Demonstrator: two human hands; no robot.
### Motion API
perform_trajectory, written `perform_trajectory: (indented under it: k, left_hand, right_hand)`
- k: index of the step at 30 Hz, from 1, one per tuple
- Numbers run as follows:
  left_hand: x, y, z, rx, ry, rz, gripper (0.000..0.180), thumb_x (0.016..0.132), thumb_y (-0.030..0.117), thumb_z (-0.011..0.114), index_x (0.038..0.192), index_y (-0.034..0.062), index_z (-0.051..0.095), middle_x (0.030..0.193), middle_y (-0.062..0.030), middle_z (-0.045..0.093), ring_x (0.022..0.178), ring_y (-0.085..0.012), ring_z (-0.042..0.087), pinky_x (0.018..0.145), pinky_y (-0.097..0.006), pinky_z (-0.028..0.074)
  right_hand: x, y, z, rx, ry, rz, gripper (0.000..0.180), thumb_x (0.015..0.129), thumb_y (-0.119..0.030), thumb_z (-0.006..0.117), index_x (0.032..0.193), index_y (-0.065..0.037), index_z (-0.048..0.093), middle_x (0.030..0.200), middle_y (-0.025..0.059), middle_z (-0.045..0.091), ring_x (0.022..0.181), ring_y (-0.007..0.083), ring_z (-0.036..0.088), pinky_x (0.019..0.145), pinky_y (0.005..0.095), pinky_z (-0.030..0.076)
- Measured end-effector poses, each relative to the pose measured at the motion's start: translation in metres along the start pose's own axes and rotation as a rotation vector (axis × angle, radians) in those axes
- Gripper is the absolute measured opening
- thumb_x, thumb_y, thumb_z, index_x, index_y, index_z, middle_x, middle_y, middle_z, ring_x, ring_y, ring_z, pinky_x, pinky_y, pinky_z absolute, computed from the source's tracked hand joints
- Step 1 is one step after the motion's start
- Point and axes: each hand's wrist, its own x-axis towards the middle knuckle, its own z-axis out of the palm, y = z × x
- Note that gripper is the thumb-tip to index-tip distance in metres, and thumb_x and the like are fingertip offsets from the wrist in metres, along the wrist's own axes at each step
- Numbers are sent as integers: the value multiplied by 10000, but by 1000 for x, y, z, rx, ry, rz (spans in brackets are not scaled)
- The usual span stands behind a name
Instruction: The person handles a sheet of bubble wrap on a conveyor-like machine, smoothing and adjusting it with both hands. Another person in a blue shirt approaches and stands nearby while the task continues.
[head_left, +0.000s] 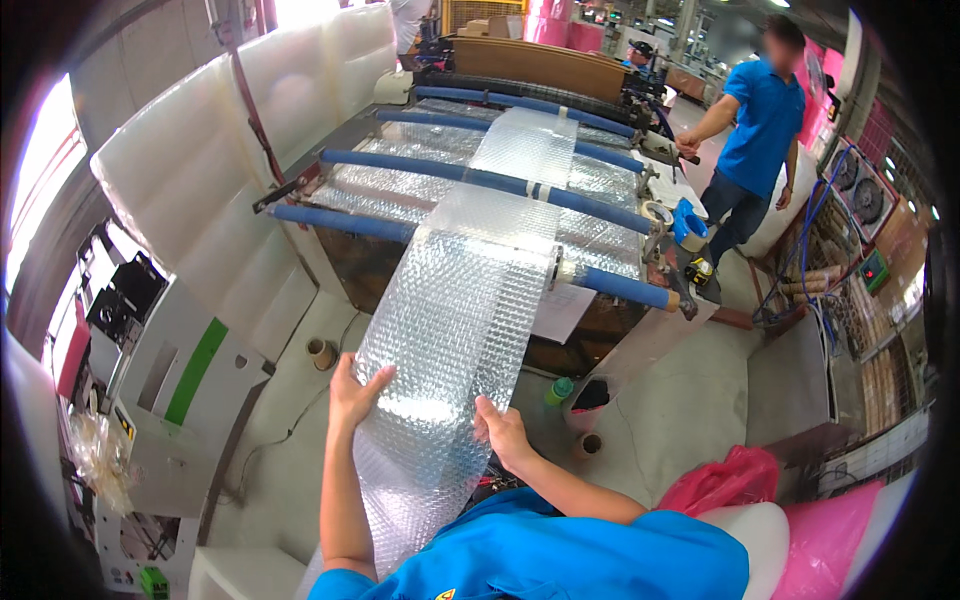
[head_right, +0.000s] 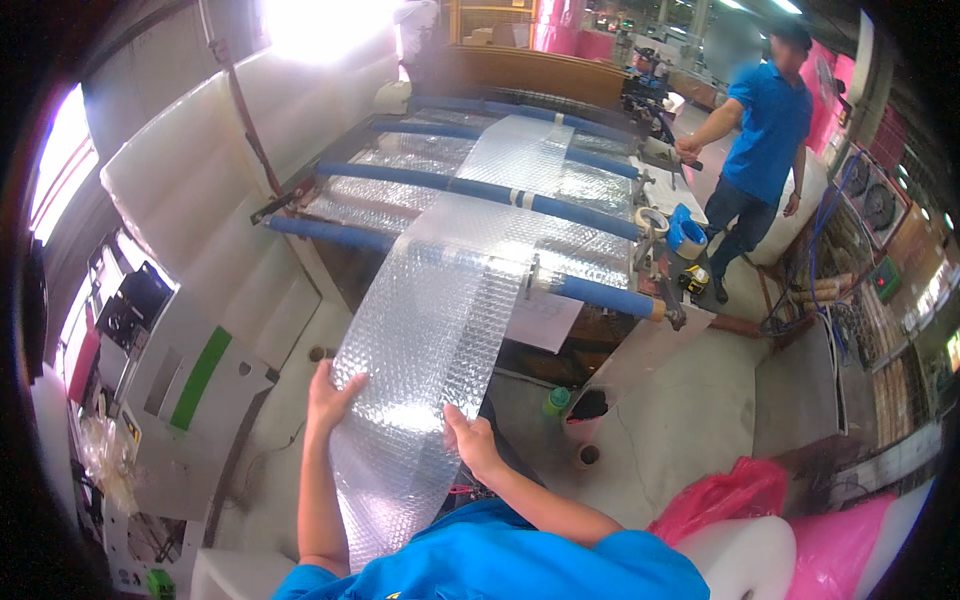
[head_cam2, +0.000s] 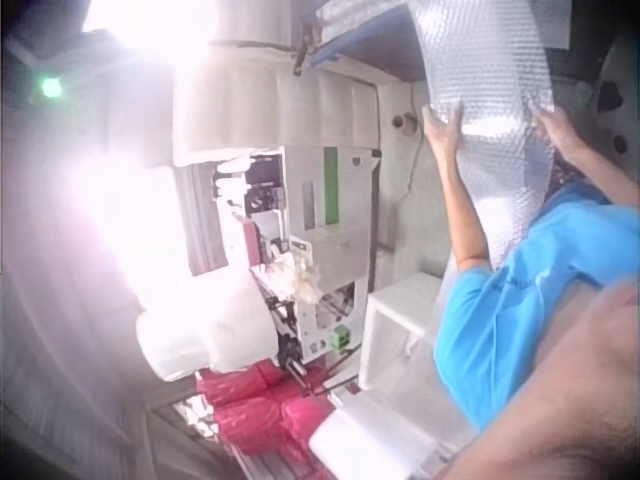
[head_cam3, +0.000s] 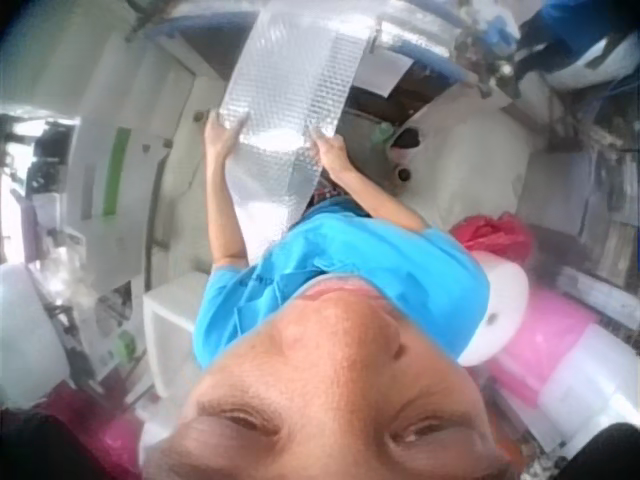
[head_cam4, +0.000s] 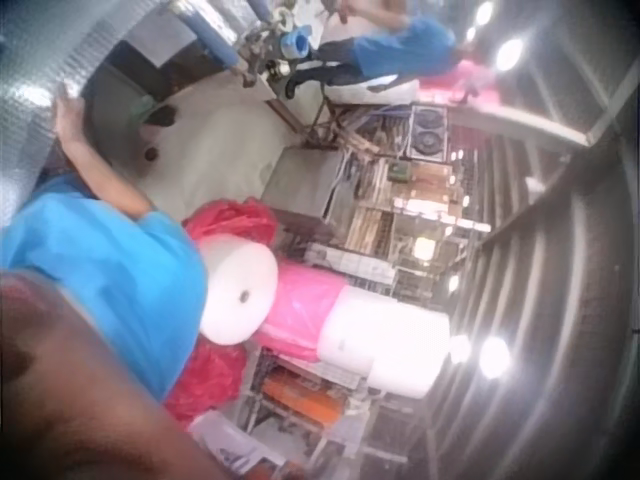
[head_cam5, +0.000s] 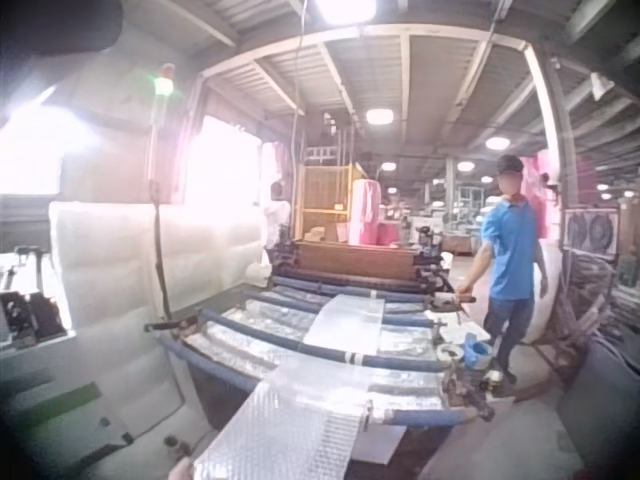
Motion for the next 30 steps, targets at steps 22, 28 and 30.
perform_trajectory:
  k: [22,28,30]
  left_hand:
    - [-16,-12,30,83,144,9,339,724,270,699,834,-2,529,642,-33,555,564,-88,483,525,-255,405]
    - [-12,-7,15,-15,185,27,267,778,237,650,768,2,523,568,1,495,514,-70,435,468,-243,359]
    - [-12,-21,20,-119,126,-9,262,787,237,640,748,9,517,561,7,490,509,-67,431,461,-241,353]
  right_hand:
    - [-10,1,-3,-103,139,-168,421,878,-376,489,640,-32,545,571,21,519,520,83,481,501,219,386]
    - [-22,-8,-4,-6,79,-203,404,892,-348,472,658,-28,550,568,18,514,522,82,476,501,220,386]
    - [-12,7,-9,-57,107,-177,422,888,-369,471,649,-29,546,562,16,511,511,83,476,489,219,380]
